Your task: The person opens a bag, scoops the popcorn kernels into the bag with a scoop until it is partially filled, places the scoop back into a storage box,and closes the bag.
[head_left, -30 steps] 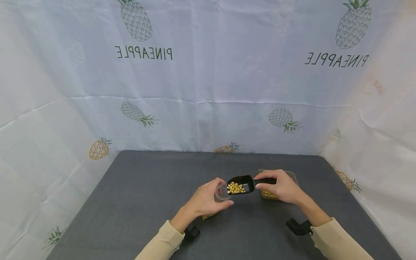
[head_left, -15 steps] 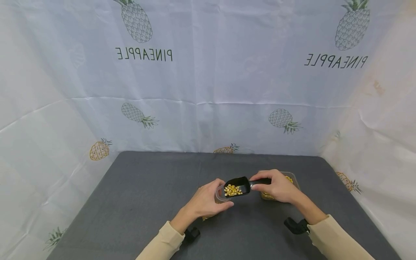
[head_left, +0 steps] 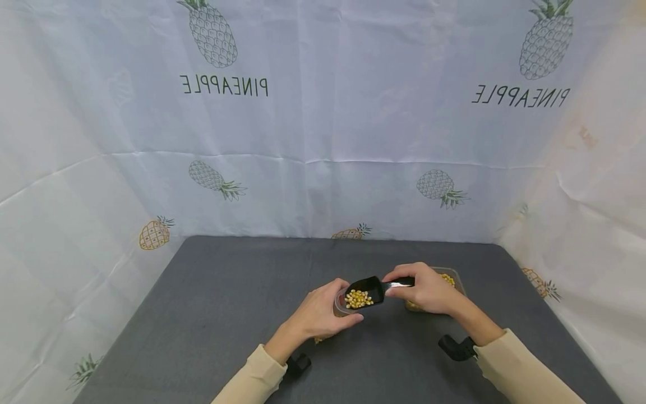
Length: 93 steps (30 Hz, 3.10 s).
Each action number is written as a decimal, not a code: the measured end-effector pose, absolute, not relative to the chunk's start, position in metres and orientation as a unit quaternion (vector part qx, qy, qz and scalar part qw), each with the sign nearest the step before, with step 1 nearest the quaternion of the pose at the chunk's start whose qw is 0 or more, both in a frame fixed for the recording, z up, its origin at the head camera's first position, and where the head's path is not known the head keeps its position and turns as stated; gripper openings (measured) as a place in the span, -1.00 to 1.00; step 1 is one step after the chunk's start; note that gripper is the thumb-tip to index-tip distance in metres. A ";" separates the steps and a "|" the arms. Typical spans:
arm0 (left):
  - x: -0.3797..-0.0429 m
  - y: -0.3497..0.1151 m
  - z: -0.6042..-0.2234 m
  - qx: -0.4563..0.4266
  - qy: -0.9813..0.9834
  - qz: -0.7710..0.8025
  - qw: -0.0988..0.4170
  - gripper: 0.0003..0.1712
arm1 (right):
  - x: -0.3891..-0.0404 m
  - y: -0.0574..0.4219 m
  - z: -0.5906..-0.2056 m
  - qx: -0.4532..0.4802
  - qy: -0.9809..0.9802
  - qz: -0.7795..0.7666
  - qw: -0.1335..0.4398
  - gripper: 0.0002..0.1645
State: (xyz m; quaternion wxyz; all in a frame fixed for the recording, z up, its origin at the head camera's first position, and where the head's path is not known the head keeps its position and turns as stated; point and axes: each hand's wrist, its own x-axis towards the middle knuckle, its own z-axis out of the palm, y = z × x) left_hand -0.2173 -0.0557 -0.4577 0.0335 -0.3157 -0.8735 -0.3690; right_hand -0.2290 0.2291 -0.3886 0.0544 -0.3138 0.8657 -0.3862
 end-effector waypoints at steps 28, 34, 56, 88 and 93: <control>-0.219 -0.056 -0.461 -0.327 -0.871 -0.364 0.043 -0.36 | -0.225 0.218 -0.376 -0.369 0.864 -0.342 0.007 -0.73; -0.218 -0.056 -0.461 -0.327 -0.871 -0.364 0.046 -0.37 | -0.224 0.223 -0.378 -0.366 0.860 -0.355 0.004 -0.74; -0.220 -0.058 -0.460 -0.322 -0.872 -0.368 0.031 -0.32 | -0.216 0.255 -0.382 -0.276 0.880 -0.386 0.017 -0.73; -0.218 -0.057 -0.460 -0.315 -0.876 -0.363 0.033 -0.34 | -0.213 0.320 -0.403 -0.186 0.912 -0.365 -0.001 -0.63; -0.218 -0.056 -0.460 -0.311 -0.878 -0.363 0.031 -0.35 | -0.212 0.331 -0.406 -0.173 0.915 -0.364 -0.001 -0.64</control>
